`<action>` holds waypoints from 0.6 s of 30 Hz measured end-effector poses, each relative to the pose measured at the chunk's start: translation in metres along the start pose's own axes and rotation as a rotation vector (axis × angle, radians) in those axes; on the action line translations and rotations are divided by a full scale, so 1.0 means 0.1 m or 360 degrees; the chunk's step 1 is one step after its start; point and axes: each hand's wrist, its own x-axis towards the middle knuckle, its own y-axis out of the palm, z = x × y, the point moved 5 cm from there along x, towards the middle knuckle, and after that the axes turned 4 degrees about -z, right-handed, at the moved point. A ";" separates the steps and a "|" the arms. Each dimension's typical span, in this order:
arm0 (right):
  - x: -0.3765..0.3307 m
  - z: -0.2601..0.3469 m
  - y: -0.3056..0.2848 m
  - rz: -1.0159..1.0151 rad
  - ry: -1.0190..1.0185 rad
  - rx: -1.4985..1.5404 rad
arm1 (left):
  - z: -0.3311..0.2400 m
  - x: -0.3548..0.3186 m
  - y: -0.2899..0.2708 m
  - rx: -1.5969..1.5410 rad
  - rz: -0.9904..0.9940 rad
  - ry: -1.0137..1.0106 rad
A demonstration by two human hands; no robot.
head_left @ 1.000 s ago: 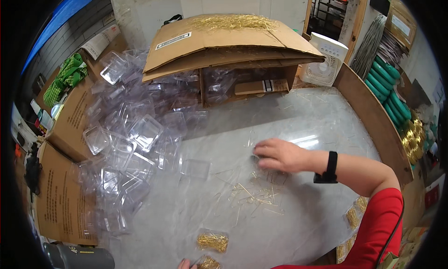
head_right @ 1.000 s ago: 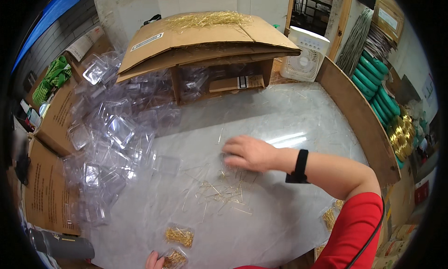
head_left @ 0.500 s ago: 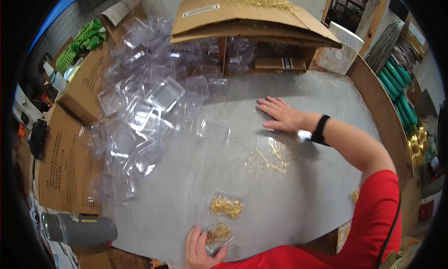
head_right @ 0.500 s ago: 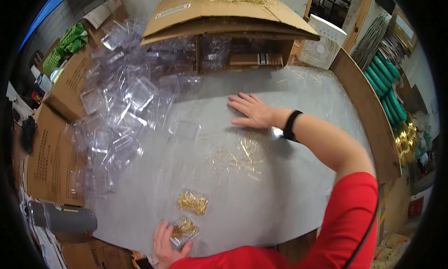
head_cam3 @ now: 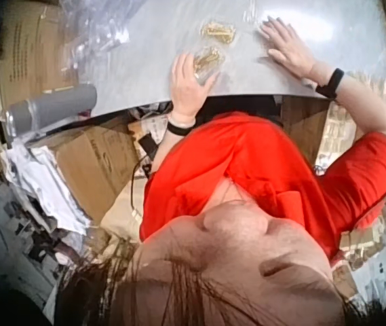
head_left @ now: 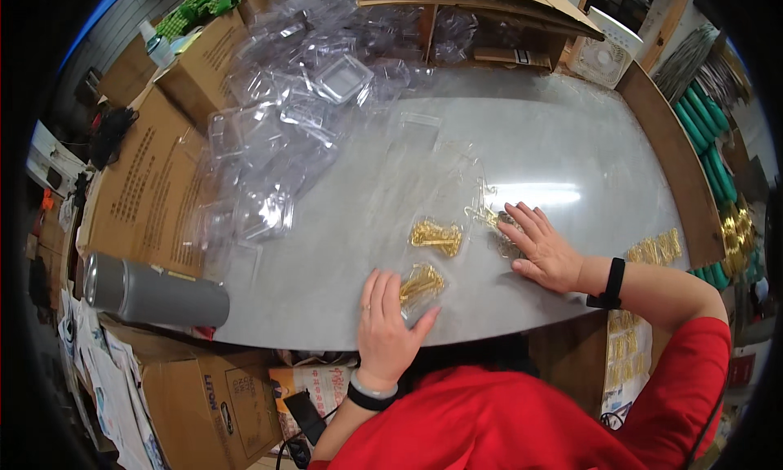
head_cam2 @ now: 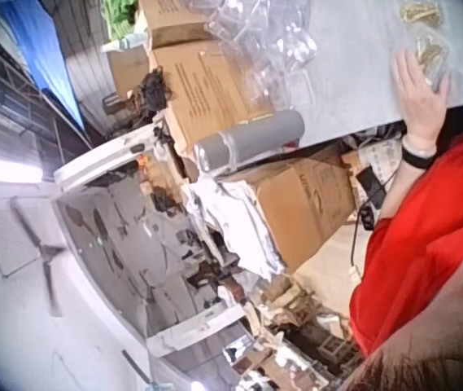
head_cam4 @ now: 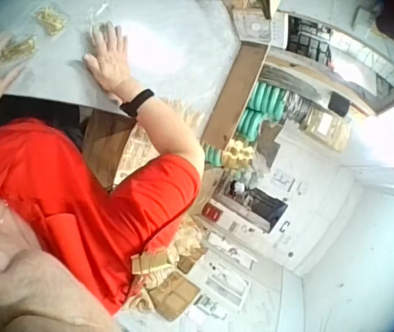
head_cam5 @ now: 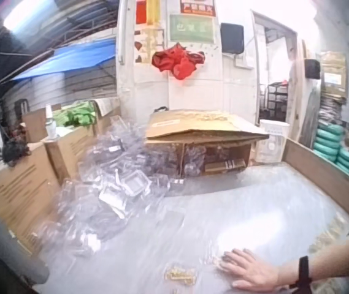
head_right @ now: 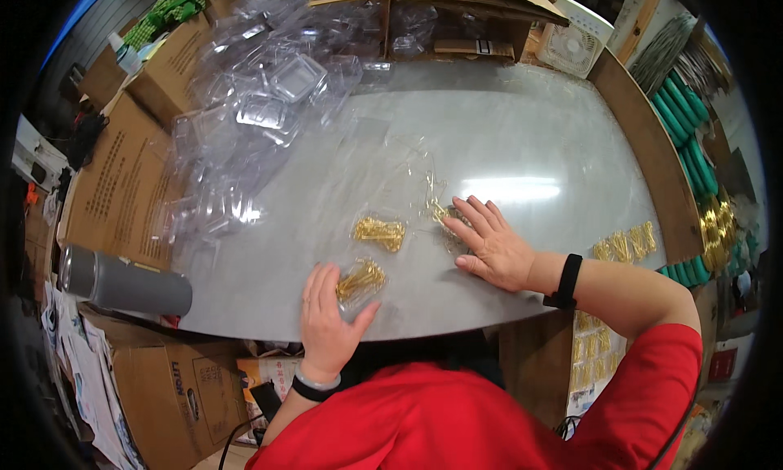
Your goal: Sorting small gold-colored metal pins and placing them into small plastic bags.
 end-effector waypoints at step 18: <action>-0.52 0.56 0.08 -0.0432 0.0072 0.0068 | -0.58 -0.29 0.13 -0.0416 0.0203 0.0506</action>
